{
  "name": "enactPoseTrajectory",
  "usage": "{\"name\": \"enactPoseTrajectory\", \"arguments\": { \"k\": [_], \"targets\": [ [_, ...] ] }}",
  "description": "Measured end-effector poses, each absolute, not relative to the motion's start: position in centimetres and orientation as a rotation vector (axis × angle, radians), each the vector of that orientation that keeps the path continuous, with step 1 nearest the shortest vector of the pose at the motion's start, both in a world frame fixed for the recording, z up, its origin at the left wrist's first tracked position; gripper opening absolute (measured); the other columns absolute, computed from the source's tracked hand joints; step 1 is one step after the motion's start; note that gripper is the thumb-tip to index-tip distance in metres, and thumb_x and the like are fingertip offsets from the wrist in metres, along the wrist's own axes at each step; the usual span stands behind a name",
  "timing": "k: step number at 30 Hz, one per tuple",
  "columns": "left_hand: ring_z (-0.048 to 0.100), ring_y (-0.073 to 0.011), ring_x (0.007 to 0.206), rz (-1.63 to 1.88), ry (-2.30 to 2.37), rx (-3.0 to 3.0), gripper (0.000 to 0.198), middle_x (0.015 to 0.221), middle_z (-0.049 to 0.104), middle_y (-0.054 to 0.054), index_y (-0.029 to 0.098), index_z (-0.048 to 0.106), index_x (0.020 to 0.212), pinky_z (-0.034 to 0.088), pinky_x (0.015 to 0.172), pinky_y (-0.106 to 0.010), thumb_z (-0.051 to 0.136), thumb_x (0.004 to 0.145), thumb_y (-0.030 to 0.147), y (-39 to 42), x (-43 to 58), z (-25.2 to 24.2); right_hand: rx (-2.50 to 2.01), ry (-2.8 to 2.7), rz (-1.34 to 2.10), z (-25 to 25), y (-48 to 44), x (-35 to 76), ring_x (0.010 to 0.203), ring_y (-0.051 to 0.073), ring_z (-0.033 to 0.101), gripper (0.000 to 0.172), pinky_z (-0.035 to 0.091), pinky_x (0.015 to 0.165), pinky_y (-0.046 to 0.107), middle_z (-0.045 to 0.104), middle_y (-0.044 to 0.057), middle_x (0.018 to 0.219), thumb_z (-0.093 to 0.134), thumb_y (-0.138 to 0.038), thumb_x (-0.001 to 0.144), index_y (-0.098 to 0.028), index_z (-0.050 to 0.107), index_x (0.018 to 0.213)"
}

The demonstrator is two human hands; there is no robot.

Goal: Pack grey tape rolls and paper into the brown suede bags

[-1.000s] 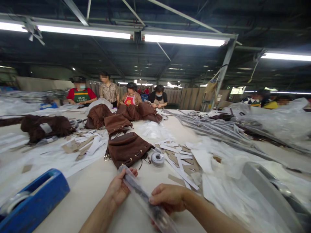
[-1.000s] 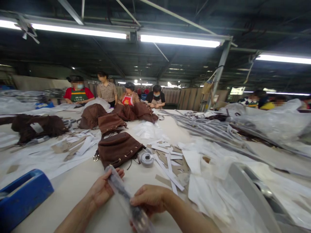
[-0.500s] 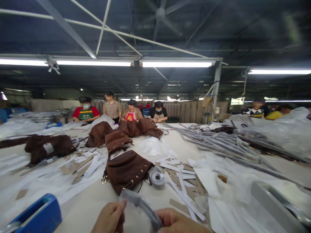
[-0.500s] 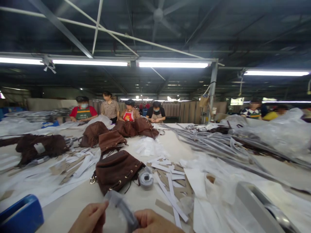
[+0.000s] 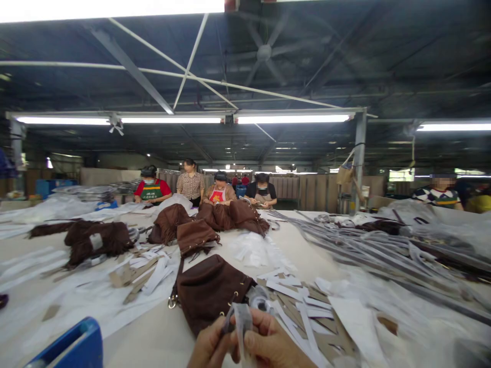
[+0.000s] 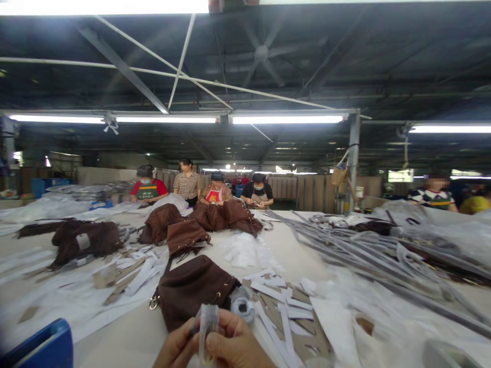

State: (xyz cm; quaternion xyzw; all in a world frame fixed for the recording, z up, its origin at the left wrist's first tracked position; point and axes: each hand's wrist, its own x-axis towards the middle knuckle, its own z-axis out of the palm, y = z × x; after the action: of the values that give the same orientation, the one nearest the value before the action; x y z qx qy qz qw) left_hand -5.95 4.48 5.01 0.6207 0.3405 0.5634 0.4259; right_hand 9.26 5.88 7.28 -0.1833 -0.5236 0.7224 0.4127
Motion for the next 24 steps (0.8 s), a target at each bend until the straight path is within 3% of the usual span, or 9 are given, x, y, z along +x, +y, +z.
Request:
{"name": "enactPoseTrajectory", "arguments": {
  "k": [4, 9, 11, 14, 16, 21, 24],
  "targets": [
    [0.053, -0.0160, 0.057, 1.355, 0.724, 1.393, 0.045, 0.062, 0.062, -0.005, 0.014, 0.067, 0.072, 0.042, 0.060, -0.023, 0.065, 0.074, 0.059, 5.3, -5.8, 4.6, -0.489, -1.369, 1.613, 7.2, 6.7, 8.0, 0.040, 0.003, 0.045, 0.035, 0.028, 0.038, 0.015, 0.062, -0.002, 0.065, 0.081, -0.036, 0.063, -0.016, 0.066, 0.088],
    [0.054, -0.0155, 0.054, 1.273, 0.611, 1.250, 0.050, 0.056, 0.062, -0.006, 0.013, 0.064, 0.064, 0.039, 0.057, -0.023, 0.068, 0.069, 0.062, 6.1, -6.0, 4.1, -0.652, -1.607, 1.241, 4.7, 8.0, 6.8, 0.037, 0.007, 0.041, 0.042, 0.032, 0.037, 0.020, 0.057, -0.002, 0.059, 0.061, -0.053, 0.080, -0.017, 0.062, 0.103],
    [0.055, -0.0154, 0.053, 1.219, 0.596, 1.147, 0.050, 0.055, 0.061, -0.005, 0.013, 0.062, 0.059, 0.039, 0.055, -0.023, 0.073, 0.065, 0.061, 6.5, -6.3, 3.6, -0.739, -1.812, 0.973, 3.8, 8.5, 6.9, 0.041, 0.011, 0.046, 0.039, 0.038, 0.041, 0.024, 0.057, 0.000, 0.057, 0.048, -0.051, 0.088, -0.020, 0.063, 0.106],
    [0.058, -0.0169, 0.055, 1.196, 0.624, 1.014, 0.047, 0.053, 0.059, -0.004, 0.012, 0.063, 0.057, 0.040, 0.055, -0.023, 0.080, 0.058, 0.056, 7.0, -6.6, 3.0, -0.754, -2.168, 0.458, 3.1, 9.1, 7.2, 0.058, 0.019, 0.058, 0.031, 0.046, 0.055, 0.029, 0.063, 0.004, 0.064, 0.040, -0.037, 0.094, -0.024, 0.068, 0.097],
    [0.061, -0.0200, 0.061, 1.191, 0.651, 0.971, 0.043, 0.052, 0.060, -0.005, 0.011, 0.064, 0.055, 0.042, 0.058, -0.024, 0.082, 0.058, 0.050, 6.9, -6.8, 2.9, -0.683, -2.305, 0.290, 3.3, 9.3, 7.4, 0.067, 0.021, 0.061, 0.027, 0.046, 0.061, 0.030, 0.067, 0.005, 0.070, 0.044, -0.031, 0.092, -0.024, 0.070, 0.092],
    [0.064, -0.0226, 0.068, 1.074, 0.686, 0.941, 0.013, 0.061, 0.067, -0.007, 0.011, 0.071, 0.062, 0.046, 0.065, -0.027, 0.075, 0.062, 0.024, 5.5, -7.9, 4.1, -0.362, -2.564, -0.256, 4.7, 8.6, 7.9, 0.064, 0.016, 0.061, 0.020, 0.041, 0.056, 0.027, 0.071, 0.003, 0.071, 0.045, -0.018, 0.092, -0.020, 0.065, 0.092],
    [0.064, -0.0226, 0.069, 0.966, 0.634, 1.007, 0.011, 0.068, 0.070, -0.009, 0.009, 0.072, 0.066, 0.046, 0.067, -0.028, 0.066, 0.063, 0.018, 5.0, -8.8, 5.0, -0.207, -2.465, -0.510, 4.9, 8.4, 8.3, 0.064, 0.013, 0.060, 0.013, 0.044, 0.065, 0.028, 0.071, -0.002, 0.072, 0.048, -0.021, 0.093, -0.019, 0.060, 0.091]
  ]
}}
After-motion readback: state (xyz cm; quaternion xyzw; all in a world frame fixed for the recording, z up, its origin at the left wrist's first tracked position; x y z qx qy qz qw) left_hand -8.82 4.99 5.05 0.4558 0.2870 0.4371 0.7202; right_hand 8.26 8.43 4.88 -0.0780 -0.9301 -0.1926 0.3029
